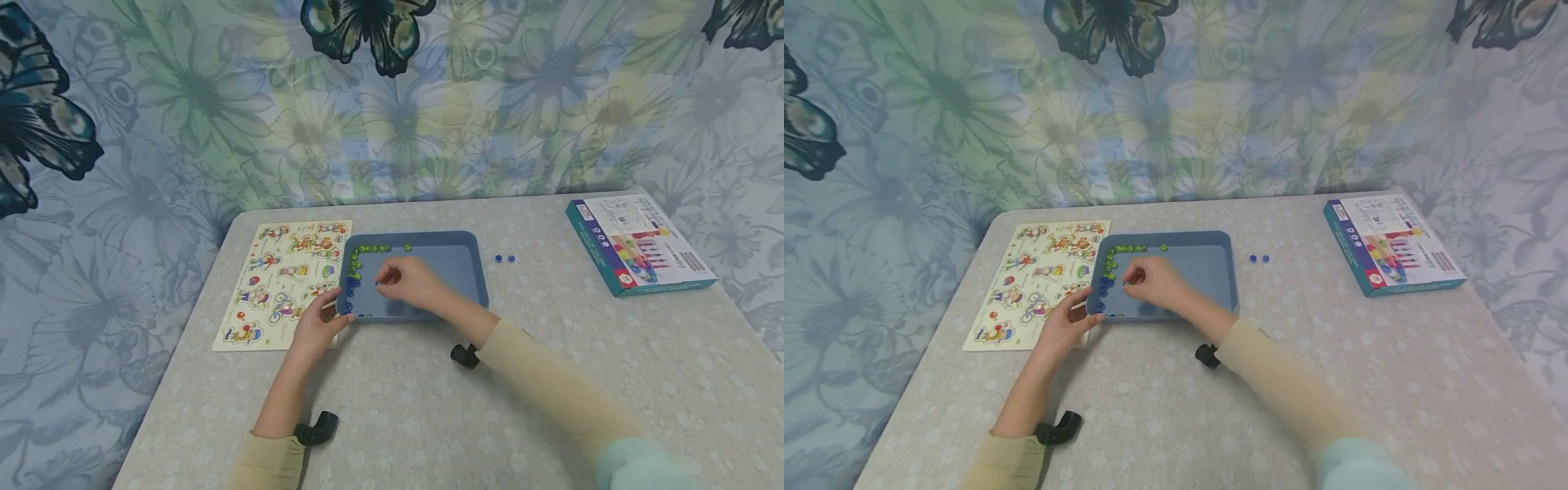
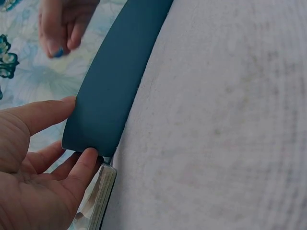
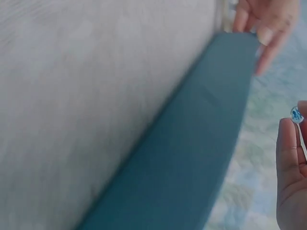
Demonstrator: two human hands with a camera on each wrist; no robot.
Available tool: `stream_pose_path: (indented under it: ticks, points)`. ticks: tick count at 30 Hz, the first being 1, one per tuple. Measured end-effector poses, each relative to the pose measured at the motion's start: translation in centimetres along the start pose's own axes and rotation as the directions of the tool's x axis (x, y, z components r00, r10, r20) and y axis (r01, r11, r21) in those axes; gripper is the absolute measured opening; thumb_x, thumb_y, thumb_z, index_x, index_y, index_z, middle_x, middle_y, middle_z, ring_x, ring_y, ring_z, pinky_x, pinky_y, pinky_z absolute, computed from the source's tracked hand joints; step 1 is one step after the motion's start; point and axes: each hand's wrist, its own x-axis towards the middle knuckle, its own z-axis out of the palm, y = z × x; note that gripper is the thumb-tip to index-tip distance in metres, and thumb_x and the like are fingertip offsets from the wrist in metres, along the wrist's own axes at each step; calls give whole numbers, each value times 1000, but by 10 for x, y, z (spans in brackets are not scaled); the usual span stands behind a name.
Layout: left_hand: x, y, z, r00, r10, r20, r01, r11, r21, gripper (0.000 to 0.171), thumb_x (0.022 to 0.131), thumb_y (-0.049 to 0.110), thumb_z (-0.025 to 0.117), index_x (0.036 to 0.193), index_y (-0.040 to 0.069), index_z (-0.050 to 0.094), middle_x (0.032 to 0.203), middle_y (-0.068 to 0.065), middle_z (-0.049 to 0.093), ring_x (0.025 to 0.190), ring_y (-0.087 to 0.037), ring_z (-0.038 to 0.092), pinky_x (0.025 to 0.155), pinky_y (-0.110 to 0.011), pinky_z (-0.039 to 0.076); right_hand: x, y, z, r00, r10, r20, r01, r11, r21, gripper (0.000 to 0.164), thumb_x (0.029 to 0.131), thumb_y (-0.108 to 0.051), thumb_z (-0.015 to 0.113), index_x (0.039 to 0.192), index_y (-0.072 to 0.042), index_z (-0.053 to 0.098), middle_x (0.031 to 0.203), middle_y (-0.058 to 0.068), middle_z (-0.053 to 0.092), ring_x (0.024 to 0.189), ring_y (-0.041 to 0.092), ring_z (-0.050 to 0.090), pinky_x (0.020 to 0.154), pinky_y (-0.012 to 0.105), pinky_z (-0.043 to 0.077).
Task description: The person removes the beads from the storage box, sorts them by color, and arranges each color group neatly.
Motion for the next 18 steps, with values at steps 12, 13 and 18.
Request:
stream_pose_path:
  ticks: [12, 13, 18]
  points:
    - [0, 0, 1, 1000, -20, -10, 21, 1000, 15, 65, 85, 22, 70, 142, 21, 39, 146, -7, 36, 131, -29, 38, 100, -46, 41, -56, 26, -99, 971, 113, -210, -123, 992, -32, 13, 87, -19, 67, 97, -12, 66, 95, 4, 64, 85, 18, 62, 69, 33, 54]
    - [0, 0, 1, 1000, -19, -9, 19, 1000, 12, 66, 84, 22, 70, 142, 20, 39, 146, -8, 36, 131, -29, 37, 100, -46, 41, -60, 31, -107, 965, 129, -230, -142, 989, -43, 14, 88, -21, 67, 98, -12, 65, 95, 5, 64, 85, 19, 62, 70, 33, 54]
    - [0, 0, 1, 1000, -14, -6, 14, 1000, 7, 66, 84, 22, 71, 142, 19, 39, 145, -10, 36, 131, -31, 37, 101, -47, 40, -79, 57, -139, 927, 191, -323, -226, 971, -74, 21, 89, -27, 65, 101, -10, 65, 96, 7, 65, 84, 19, 62, 68, 32, 53]
